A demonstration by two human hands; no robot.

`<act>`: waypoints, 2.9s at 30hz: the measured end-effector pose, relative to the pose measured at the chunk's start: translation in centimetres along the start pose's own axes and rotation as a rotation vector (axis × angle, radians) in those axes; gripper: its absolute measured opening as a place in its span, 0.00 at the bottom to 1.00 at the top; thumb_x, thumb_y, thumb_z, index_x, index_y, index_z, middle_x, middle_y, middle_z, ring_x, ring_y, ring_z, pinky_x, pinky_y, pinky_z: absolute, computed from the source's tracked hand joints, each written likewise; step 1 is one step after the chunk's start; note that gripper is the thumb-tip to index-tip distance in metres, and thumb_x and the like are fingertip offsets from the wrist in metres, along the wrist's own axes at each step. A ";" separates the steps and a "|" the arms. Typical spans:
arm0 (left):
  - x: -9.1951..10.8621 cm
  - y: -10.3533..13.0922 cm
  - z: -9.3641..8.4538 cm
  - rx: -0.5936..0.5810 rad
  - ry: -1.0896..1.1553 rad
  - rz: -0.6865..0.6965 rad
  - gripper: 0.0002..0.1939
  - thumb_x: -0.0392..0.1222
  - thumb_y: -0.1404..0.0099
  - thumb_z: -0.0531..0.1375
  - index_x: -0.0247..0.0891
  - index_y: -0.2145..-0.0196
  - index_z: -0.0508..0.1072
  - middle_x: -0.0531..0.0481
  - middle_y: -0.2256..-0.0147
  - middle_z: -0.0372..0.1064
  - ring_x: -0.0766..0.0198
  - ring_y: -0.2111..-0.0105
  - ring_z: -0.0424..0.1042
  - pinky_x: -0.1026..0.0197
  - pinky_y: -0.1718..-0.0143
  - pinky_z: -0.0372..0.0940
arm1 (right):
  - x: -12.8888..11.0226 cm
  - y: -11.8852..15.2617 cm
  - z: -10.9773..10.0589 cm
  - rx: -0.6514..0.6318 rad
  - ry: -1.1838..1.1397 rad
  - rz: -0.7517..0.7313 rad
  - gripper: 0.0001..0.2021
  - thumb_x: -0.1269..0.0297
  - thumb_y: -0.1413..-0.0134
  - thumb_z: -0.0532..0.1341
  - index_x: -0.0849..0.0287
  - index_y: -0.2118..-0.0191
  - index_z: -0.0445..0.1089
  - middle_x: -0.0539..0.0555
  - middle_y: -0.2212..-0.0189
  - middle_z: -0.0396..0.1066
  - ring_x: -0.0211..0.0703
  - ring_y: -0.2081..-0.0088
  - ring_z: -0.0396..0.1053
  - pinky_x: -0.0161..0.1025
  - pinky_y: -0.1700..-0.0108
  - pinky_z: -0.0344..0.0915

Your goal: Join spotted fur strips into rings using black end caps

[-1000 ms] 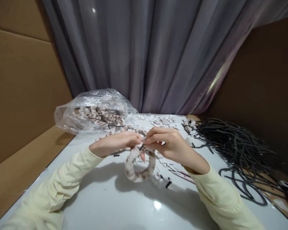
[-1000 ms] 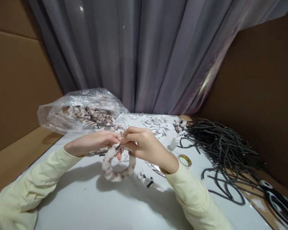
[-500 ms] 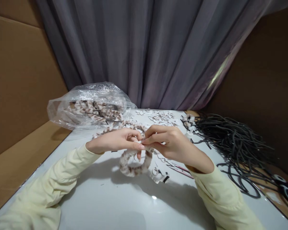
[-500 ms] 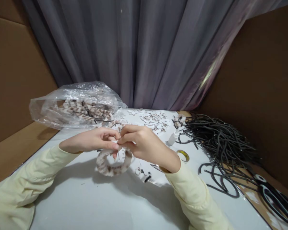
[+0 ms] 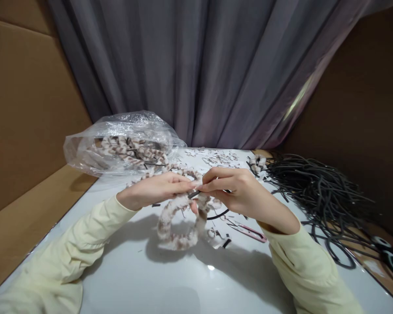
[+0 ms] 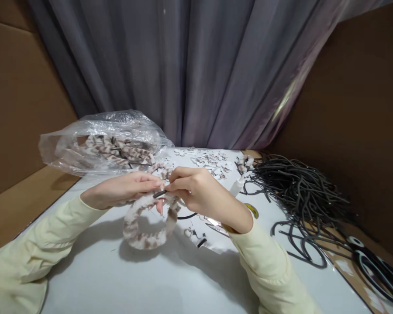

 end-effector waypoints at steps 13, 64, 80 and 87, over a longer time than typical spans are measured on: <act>-0.1 -0.1 0.1 -0.038 0.306 -0.049 0.10 0.44 0.38 0.55 0.35 0.72 0.68 0.51 0.76 0.69 0.72 0.80 0.59 0.67 0.76 0.55 | -0.1 0.2 0.0 -0.005 -0.029 0.021 0.09 0.77 0.47 0.57 0.62 0.69 0.74 0.53 0.71 0.70 0.34 0.73 0.66 0.31 0.71 0.61; -0.2 -0.5 1.5 0.165 0.421 -0.124 0.13 0.48 0.42 0.61 0.35 0.73 0.66 0.55 0.78 0.60 0.74 0.80 0.57 0.71 0.81 0.52 | 0.2 0.4 -0.7 -0.064 0.031 0.052 0.10 0.78 0.47 0.56 0.63 0.73 0.74 0.54 0.72 0.70 0.32 0.74 0.64 0.30 0.72 0.58; -0.6 0.0 2.4 0.294 -0.173 0.177 0.08 0.42 0.38 0.56 0.36 0.72 0.62 0.53 0.75 0.70 0.72 0.80 0.63 0.70 0.81 0.54 | -0.4 1.4 -2.2 -0.080 0.248 0.066 0.11 0.76 0.44 0.54 0.62 0.66 0.73 0.55 0.69 0.70 0.38 0.70 0.67 0.34 0.67 0.61; -1.2 0.3 3.3 0.315 -0.617 0.518 0.05 0.30 0.36 0.50 0.38 0.68 0.60 0.55 0.73 0.69 0.72 0.77 0.68 0.70 0.76 0.58 | -0.9 0.9 -1.9 -0.019 0.431 -0.034 0.14 0.79 0.44 0.51 0.61 0.68 0.74 0.56 0.71 0.69 0.43 0.66 0.64 0.40 0.63 0.59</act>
Point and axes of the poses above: each hand's wrist, its own y-axis away from the middle knuckle, its own z-axis out of the palm, x = y × z, the point moved 1 cm from there along -y, towards the middle knuckle
